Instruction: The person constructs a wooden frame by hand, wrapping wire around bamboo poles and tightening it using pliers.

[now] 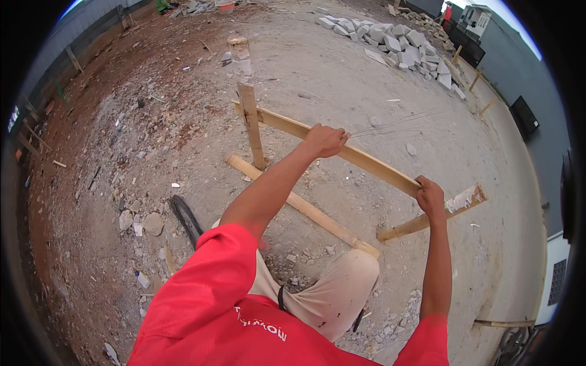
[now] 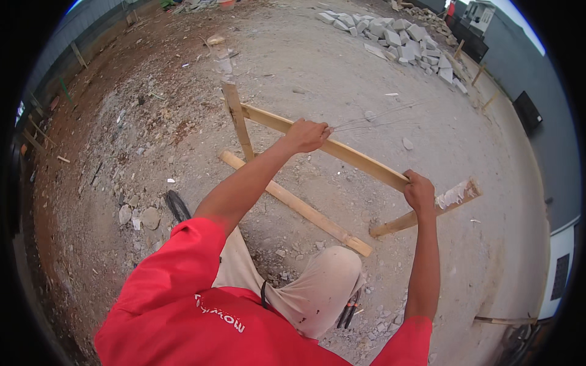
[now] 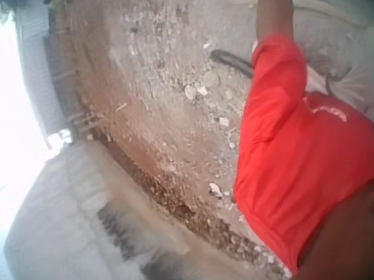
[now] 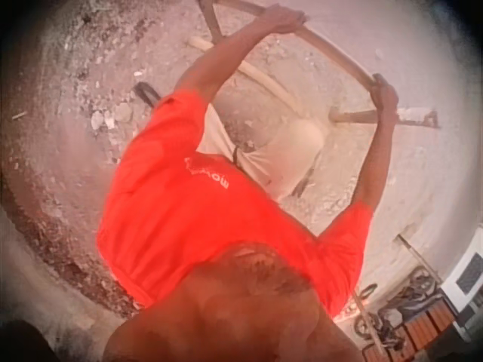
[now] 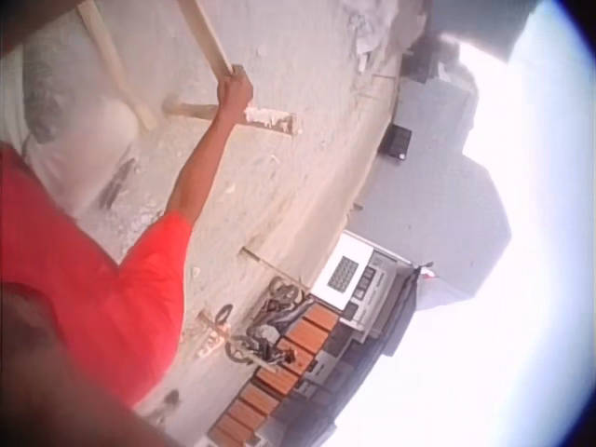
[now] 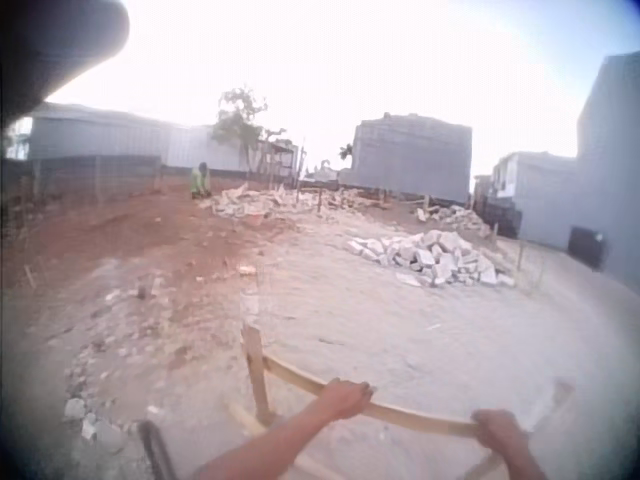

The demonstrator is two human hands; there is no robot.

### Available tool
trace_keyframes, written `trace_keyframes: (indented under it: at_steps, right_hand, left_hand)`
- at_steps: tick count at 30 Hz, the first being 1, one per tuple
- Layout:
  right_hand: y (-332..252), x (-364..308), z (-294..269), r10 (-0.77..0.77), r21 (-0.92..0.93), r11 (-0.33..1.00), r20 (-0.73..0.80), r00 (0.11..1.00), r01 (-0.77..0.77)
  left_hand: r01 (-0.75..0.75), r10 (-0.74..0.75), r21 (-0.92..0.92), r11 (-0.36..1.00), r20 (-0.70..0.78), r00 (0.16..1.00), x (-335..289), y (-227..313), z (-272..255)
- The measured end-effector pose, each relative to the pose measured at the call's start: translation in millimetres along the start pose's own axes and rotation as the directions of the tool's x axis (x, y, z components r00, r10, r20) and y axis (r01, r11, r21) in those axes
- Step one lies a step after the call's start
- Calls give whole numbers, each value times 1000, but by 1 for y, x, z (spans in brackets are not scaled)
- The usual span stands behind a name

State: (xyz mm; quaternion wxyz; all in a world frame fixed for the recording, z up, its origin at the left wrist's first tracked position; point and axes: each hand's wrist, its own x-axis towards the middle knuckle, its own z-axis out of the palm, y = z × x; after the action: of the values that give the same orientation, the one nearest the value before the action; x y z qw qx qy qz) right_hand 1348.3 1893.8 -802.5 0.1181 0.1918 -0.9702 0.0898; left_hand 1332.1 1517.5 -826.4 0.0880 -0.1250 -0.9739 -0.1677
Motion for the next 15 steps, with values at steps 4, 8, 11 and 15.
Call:
trace_keyframes:
  at_steps: [4, 8, 11, 15]
  right_hand:
    - [1, -6, 11, 62, -146, 987, -31, 998, -66]
    - [-4, -12, 33, 88, -157, 980, -231, 969, -126]
    - [-7, -21, 44, 166, -162, 959, -346, 924, -233]
    - [-13, -31, 65, 214, -155, 938, -445, 869, -310]
  left_hand:
    - [12, -10, 21, 1000, -58, 998, 1, 2, 12]
    - [-5, 11, 76, 997, -87, 996, -1, 0, 15]
    - [-37, 40, 113, 993, -18, 999, 3, 9, 13]
    - [-43, 44, 95, 995, -12, 999, -1, 10, 23]
